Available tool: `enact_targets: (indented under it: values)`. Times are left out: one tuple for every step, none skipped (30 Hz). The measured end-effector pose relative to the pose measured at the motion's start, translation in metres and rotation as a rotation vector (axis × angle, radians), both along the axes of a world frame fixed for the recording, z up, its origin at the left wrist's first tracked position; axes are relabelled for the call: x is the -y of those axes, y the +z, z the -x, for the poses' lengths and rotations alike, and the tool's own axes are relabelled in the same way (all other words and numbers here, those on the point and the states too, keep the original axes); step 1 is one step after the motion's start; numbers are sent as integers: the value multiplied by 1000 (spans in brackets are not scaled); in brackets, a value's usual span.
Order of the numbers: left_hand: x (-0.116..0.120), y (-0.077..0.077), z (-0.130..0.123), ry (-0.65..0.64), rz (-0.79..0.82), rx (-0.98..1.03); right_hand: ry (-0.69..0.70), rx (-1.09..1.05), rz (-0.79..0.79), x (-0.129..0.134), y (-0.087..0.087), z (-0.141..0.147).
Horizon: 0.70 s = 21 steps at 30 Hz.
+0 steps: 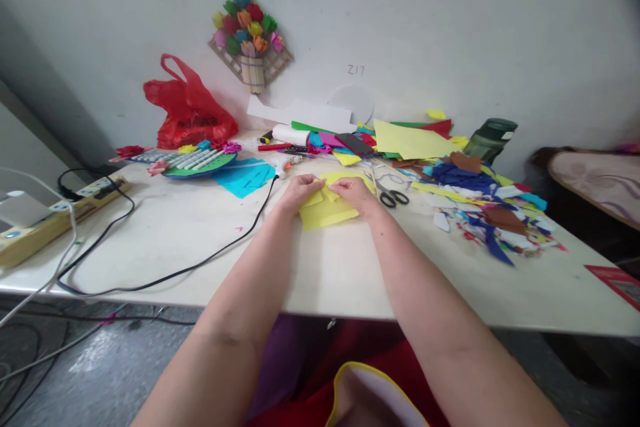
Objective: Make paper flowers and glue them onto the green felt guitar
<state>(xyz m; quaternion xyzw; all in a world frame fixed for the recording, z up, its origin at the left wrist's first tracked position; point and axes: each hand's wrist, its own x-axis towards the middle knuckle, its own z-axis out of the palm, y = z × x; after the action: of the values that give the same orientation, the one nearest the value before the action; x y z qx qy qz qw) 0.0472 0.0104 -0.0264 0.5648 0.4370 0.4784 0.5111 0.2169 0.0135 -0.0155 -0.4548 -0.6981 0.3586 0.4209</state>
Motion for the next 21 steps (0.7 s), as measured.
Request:
enact_targets:
  values:
    - [0, 0, 0, 0, 3, 7, -1, 1, -1, 0, 0, 0]
    - [-1, -1, 0, 0, 1, 12, 2, 1, -2, 1, 0, 0]
    - [-1, -1, 1, 2, -7, 11, 6, -2, -3, 1, 0, 0]
    - [-2, -1, 1, 5, -20, 2, 14, -8, -1, 1, -1, 0]
    - [-2, -2, 1, 11, -38, -14, 24, -18, 6, 1, -2, 0]
    - [-3, -2, 1, 17, -57, -35, 37, -30, 17, 1, -2, 0]
    - [-3, -2, 1, 22, -75, -56, 53, -41, 32, 0, -3, 0]
    - [-3, -2, 1, 25, -90, -75, 69, -47, 47, 0, -4, -1]
    - [-3, -2, 1, 25, -103, -94, 84, -49, 58, 0, -4, -1]
    - [-2, -2, 1, 24, -113, -111, 97, -45, 61, 0, -4, -1]
    - [-2, -1, 0, 22, -122, -130, 105, -34, 57, 0, -4, -1]
    - [-1, 0, -1, 21, -130, -148, 110, -19, 47, 0, -4, -2]
    - [0, 2, -2, 22, -135, -164, 111, -1, 36, 0, -3, -2]
    - [2, 3, -3, 23, -134, -180, 109, 15, 25, 0, -3, -2]
    - [2, 4, -4, 25, -129, -192, 107, 27, 18, 0, -3, -2]
    - [3, 5, -4, 25, -120, -202, 104, 35, 12, 0, -3, -2]
    - [3, 5, -5, 28, -111, -205, 104, 37, 7, 0, -3, -2]
    - [3, 4, -5, 32, -101, -202, 106, 34, 3, -1, -3, -3]
    - [2, 4, -4, 37, -92, -192, 111, 28, 1, -1, -4, -3]
    - [1, 2, -4, 42, -87, -178, 116, 20, 1, -1, -4, -3]
    - [-1, 1, -4, 46, -89, -166, 119, 11, 6, -2, -4, -3]
